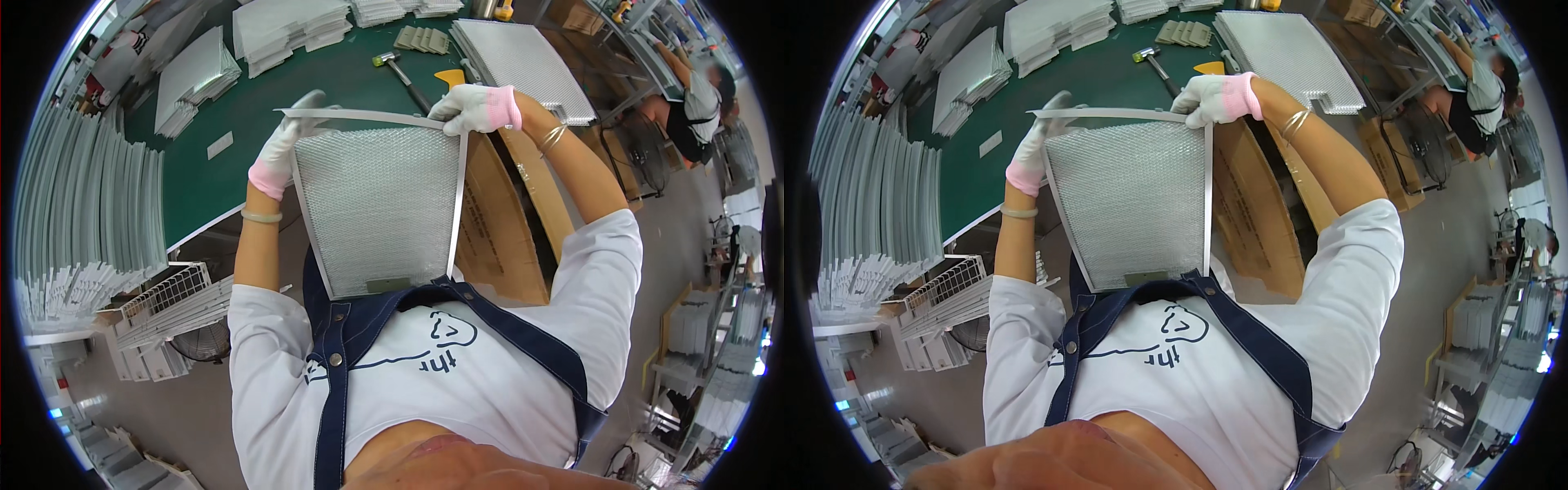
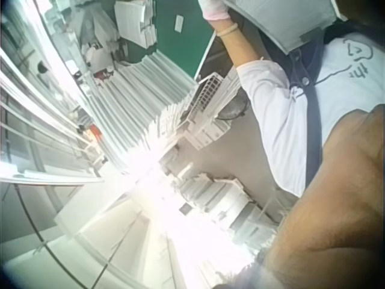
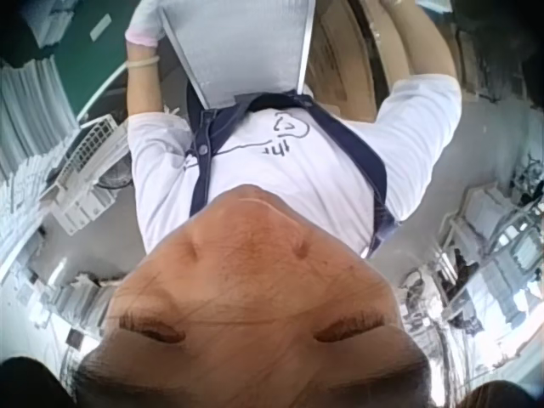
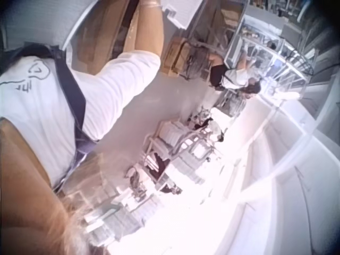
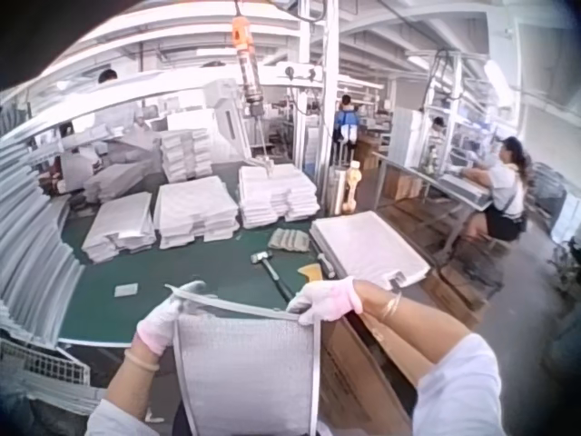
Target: Assembling industrial air filters by placing metal mesh layers into metal frames and securing them using a pneumatic press.
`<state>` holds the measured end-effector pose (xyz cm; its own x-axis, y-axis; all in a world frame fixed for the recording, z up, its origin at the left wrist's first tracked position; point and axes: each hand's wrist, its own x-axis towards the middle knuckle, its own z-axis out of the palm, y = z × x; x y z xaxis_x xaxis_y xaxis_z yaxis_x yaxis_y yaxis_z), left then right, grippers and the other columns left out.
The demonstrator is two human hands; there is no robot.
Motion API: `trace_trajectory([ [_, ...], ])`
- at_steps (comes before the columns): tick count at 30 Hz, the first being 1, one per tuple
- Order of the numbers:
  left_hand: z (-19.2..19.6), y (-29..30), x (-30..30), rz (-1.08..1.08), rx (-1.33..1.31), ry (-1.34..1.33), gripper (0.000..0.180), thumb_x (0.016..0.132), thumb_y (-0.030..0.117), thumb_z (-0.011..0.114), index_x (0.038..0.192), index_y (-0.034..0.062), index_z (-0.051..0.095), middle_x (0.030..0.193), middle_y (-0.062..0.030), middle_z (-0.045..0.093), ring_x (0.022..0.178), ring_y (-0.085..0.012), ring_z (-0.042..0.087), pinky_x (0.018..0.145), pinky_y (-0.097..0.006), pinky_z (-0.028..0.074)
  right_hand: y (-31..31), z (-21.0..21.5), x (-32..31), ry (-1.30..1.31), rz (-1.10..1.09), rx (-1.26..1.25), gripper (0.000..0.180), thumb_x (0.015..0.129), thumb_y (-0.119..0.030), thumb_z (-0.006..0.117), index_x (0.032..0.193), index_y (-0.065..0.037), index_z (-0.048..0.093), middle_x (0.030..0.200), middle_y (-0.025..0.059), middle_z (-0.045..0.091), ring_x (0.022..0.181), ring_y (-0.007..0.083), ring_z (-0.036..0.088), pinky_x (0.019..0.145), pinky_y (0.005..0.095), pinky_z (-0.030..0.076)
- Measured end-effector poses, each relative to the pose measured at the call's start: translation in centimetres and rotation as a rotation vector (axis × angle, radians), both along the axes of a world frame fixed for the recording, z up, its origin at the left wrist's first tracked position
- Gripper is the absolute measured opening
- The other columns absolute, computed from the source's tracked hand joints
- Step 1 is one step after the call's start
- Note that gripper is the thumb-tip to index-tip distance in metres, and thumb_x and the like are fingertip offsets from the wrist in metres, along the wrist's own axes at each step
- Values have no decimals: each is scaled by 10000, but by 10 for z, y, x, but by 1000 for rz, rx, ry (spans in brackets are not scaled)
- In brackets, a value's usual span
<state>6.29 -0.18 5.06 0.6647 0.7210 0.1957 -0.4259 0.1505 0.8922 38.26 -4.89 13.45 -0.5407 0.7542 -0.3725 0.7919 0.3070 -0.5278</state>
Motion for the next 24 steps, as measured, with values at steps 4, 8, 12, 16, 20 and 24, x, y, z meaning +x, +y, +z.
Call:
trace_trajectory([
  [4, 2, -2, 0, 206, 15, 238, 406, 876, 254, 579, 1172, -14, 503, 1124, -118, 572, 1020, -177, 533, 920, -294, 412, -9, 2, -1, 39, -24, -16, 340, 836, -121, 532, 1144, 18, 569, 947, 108, 639, 831, 191, 580, 803, 277, 462],
  [8, 13, -10, 5, 267, 108, 313, 292, 863, 212, 585, 1061, -2, 610, 987, -46, 619, 920, -131, 552, 861, -250, 404, -11, -2, -2, 31, -38, -6, 264, 883, -232, 519, 993, 2, 575, 819, 84, 579, 789, 179, 540, 752, 299, 440],
  [12, 11, -13, 1, 306, 73, 303, 266, 847, 184, 607, 1036, -3, 627, 960, -45, 631, 896, -123, 563, 847, -237, 410, -9, 0, -11, -45, -59, -36, 320, 883, -294, 522, 1008, -6, 583, 868, 123, 594, 834, 232, 554, 778, 310, 429],
  [16, 16, -17, 1, 284, 19, 331, 242, 822, 130, 633, 1024, -3, 636, 946, -45, 639, 879, -105, 574, 822, -221, 424, -8, -6, -11, -39, 14, 12, 331, 877, -293, 528, 1030, -2, 562, 872, 128, 590, 851, 245, 561, 776, 317, 434],
  [20, 20, -18, 6, 286, 57, 333, 237, 812, 112, 645, 1019, -3, 639, 933, -43, 646, 849, -102, 585, 792, -223, 443, -1, -7, -34, 29, -1, 42, 380, 869, -321, 523, 1066, 3, 539, 885, 134, 588, 852, 234, 561, 771, 314, 439],
  [24, 16, -19, 6, 292, -36, 288, 221, 808, 94, 647, 1007, -1, 645, 927, -49, 650, 835, -101, 588, 779, -212, 447, 3, -10, -46, 59, -16, 12, 376, 876, -329, 516, 1033, 12, 541, 845, 122, 570, 820, 222, 545, 751, 306, 436],
])
